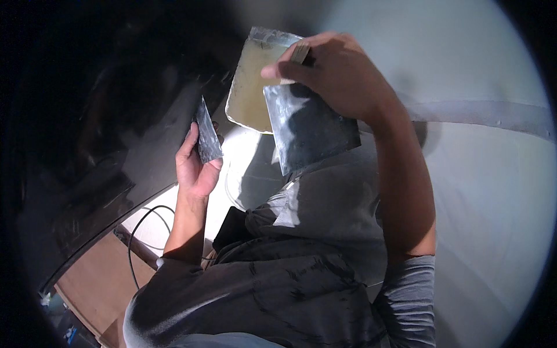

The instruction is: The person scoops plaster from a container using a trowel and applies it to a wall with a putty knife. They repeatedly transfer material between tools and smooth the surface on the wall.

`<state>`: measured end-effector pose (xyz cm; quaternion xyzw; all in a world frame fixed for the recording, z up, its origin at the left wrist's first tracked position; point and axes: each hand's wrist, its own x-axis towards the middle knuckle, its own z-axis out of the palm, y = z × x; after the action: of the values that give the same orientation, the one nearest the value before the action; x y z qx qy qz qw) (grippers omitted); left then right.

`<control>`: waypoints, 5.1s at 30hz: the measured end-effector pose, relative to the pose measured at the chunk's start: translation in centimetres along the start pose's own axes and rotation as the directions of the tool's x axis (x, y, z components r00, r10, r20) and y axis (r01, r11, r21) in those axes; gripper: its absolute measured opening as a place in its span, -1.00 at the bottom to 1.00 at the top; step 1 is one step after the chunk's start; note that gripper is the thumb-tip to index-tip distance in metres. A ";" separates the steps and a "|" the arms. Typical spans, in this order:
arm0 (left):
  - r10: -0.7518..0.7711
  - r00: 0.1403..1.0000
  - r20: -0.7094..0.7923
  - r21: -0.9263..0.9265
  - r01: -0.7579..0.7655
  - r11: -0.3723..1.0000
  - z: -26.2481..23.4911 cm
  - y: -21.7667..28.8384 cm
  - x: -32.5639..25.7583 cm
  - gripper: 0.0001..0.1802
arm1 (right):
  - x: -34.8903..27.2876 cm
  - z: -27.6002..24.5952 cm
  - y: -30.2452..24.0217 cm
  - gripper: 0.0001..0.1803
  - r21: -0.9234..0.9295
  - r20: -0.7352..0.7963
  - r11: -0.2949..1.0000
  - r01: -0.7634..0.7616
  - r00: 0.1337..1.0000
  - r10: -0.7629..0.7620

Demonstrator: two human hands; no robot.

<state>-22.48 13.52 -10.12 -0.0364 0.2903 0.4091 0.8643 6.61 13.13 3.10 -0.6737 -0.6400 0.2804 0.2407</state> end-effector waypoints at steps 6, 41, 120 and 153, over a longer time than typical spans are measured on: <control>-0.012 1.000 -0.010 0.005 0.012 1.000 0.0 -0.2 0.2 -0.71 | 1.1 0.7 1.4 -0.64 -0.066 -0.108 0.992 0.110 0.987 -0.116; 0.475 0.812 0.339 0.841 -0.488 0.235 2.4 -2.0 3.2 -0.67 | -15.1 -7.1 0.6 -0.53 0.178 -0.598 0.976 -0.122 0.774 0.206; 0.014 0.943 0.334 0.587 -0.219 0.779 6.2 0.7 3.0 -0.73 | -18.8 12.4 13.6 -0.37 0.976 0.112 0.124 -0.178 0.903 0.416; -0.129 0.698 0.704 0.688 -0.627 0.366 5.2 -17.6 14.0 -0.76 | -15.2 14.8 14.0 -0.59 0.670 -0.742 0.530 0.520 0.496 0.451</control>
<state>-0.26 13.00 -16.30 0.6298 0.1399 0.3064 0.6999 6.28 -3.41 -16.16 -0.4914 -0.2186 0.1671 0.8264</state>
